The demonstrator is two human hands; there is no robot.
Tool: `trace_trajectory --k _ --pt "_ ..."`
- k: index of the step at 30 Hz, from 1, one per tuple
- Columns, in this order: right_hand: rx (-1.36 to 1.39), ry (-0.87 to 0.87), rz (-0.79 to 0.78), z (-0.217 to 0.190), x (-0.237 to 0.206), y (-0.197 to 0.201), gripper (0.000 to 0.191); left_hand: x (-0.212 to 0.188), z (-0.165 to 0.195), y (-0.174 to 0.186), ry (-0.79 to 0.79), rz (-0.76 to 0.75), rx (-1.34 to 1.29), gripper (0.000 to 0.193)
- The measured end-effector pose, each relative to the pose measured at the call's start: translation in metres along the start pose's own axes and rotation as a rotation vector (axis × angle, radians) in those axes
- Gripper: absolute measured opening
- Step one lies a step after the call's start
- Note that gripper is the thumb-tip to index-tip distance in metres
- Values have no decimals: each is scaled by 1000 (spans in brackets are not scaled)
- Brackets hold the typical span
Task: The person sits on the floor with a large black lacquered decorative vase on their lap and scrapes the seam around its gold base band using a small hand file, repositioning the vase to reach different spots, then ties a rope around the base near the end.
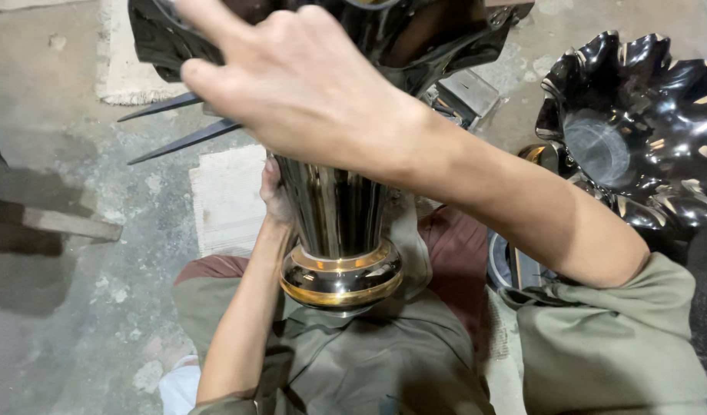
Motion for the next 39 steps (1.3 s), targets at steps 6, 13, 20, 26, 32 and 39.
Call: trace_trajectory --k 6,13,20,26,32,39 --pt "72 -175 -47 -1 -49 44 25 -16 35 1 7 -47 312 91" --pt "301 -637 -218 29 -109 46 46 -16 80 -4 -142 -9 531 113" --pt "196 -843 -311 29 -121 26 53 -17 102 -4 -288 -21 728 119" --pt "44 -615 -216 -18 -79 30 41 -27 132 -20 -491 -68 1260 122" --pt "-106 -585 -190 -34 -56 24 36 -27 143 -46 -705 -247 1409 67" --pt "-211 -603 -205 -37 -46 17 38 -25 137 -60 -600 -373 1530 52"
Point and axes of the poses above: each hand's wrist, its own x-axis towards the middle knuckle, its own y-axis out of the back of the hand, z = x × y, the point moved 10 cm from there along x, towards the middle knuckle, and after that the axes turned 12 degrees about -y, right-handed, at the moved point
